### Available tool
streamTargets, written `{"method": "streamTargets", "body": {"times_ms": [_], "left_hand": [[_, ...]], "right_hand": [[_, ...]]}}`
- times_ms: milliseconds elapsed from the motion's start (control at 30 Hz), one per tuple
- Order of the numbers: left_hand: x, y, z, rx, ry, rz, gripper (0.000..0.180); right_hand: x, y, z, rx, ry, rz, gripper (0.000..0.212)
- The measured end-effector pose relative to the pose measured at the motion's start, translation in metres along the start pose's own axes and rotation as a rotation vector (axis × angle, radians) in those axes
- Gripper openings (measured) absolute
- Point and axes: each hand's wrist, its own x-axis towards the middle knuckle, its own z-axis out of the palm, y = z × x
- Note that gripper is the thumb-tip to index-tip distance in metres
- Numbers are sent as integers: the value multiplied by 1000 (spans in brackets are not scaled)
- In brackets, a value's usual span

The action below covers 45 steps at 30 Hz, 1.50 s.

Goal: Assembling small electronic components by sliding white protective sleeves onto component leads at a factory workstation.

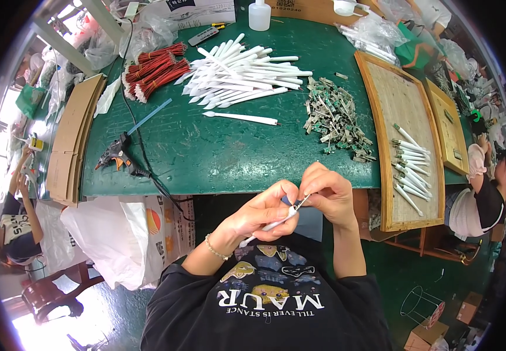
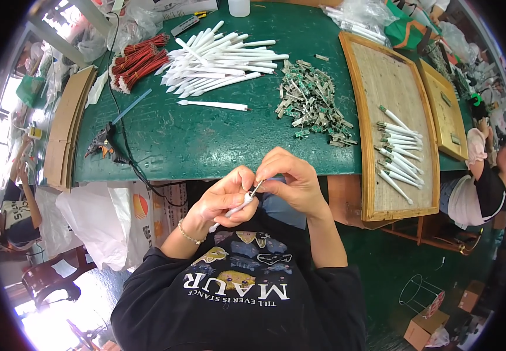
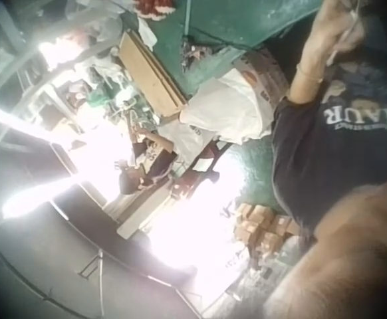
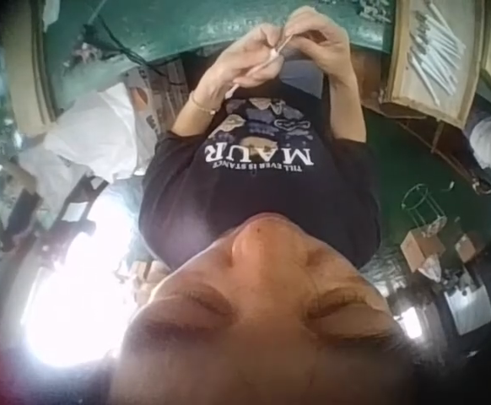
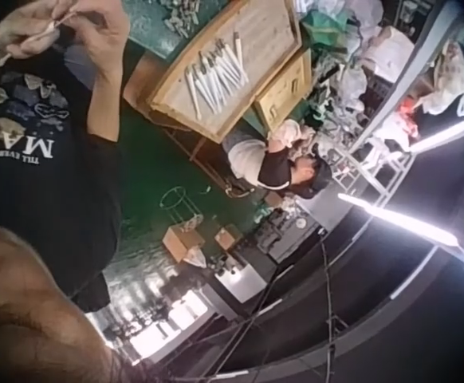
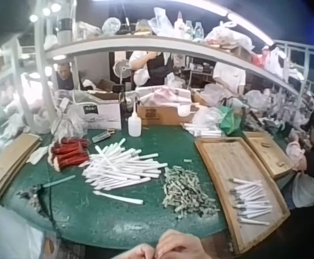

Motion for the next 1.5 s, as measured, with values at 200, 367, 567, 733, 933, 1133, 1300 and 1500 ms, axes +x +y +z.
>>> {"method": "streamTargets", "body": {"times_ms": [200,367,567,733,933,1133,1300,1500], "left_hand": [[3,1,0,66,-2,-7,23],[7,4,7,113,7,-13,22],[8,2,7,58,-4,2,21],[10,5,7,131,12,37,21],[20,9,8,25,-21,-3,20],[26,10,10,-193,-88,-8,20],[22,14,17,-96,-83,40,21],[19,10,19,20,-51,106,22]], "right_hand": [[-6,-9,1,143,67,205,20],[-8,-15,1,120,103,225,19],[-7,-12,-3,116,69,169,19],[-5,-15,2,96,143,165,19],[8,-22,-9,-61,73,45,23],[16,-38,-10,-81,67,128,20],[24,-45,-11,-135,36,181,16],[29,-54,-9,-197,-3,218,17]]}}
